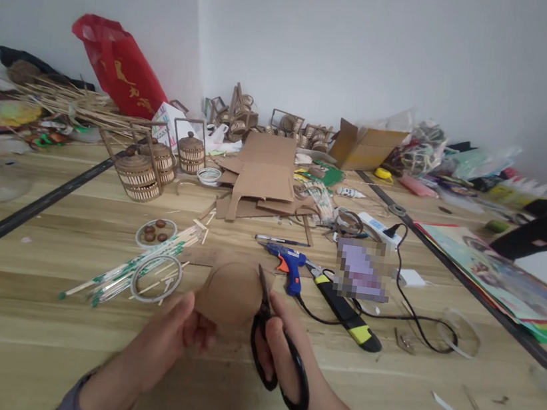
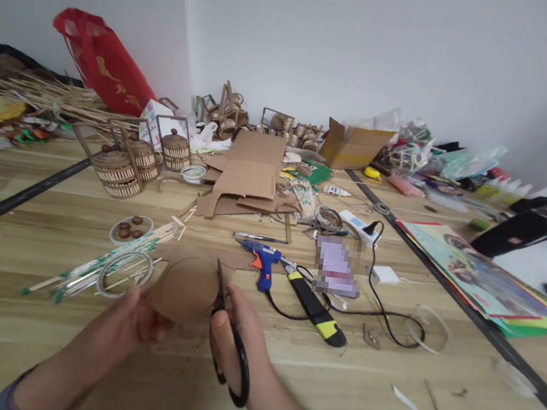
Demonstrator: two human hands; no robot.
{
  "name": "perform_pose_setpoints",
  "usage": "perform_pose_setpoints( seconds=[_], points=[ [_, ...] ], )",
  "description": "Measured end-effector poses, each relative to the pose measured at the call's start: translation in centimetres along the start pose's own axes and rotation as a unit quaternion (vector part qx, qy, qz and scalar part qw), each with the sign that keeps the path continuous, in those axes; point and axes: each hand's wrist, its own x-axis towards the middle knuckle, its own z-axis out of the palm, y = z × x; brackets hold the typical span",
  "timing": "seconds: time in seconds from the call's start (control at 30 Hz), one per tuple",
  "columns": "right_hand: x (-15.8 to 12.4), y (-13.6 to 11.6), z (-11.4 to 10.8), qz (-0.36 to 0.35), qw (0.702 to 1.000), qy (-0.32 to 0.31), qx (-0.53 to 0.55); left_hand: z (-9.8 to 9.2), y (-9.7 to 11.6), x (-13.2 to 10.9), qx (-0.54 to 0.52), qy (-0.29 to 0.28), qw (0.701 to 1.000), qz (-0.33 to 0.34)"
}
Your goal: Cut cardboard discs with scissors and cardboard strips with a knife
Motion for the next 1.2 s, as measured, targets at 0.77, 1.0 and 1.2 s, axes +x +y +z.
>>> perform_pose_setpoints(
  seconds=[0.77,1.0,1.2],
  points=[
    [-1.7,0.8,1.9,-0.063,0.996,-0.037,0.046,1.5,-2.7,-1.3,0.014,0.216,0.976,-0.035],
    [-1.2,0.3,1.9,-0.078,0.994,-0.067,0.046,1.1,-2.7,-1.3,0.027,0.174,0.984,-0.031],
    [-0.7,-0.4,1.6,-0.102,0.990,-0.089,0.037,1.2,-2.2,-1.4,0.032,0.173,0.983,-0.042]
  ],
)
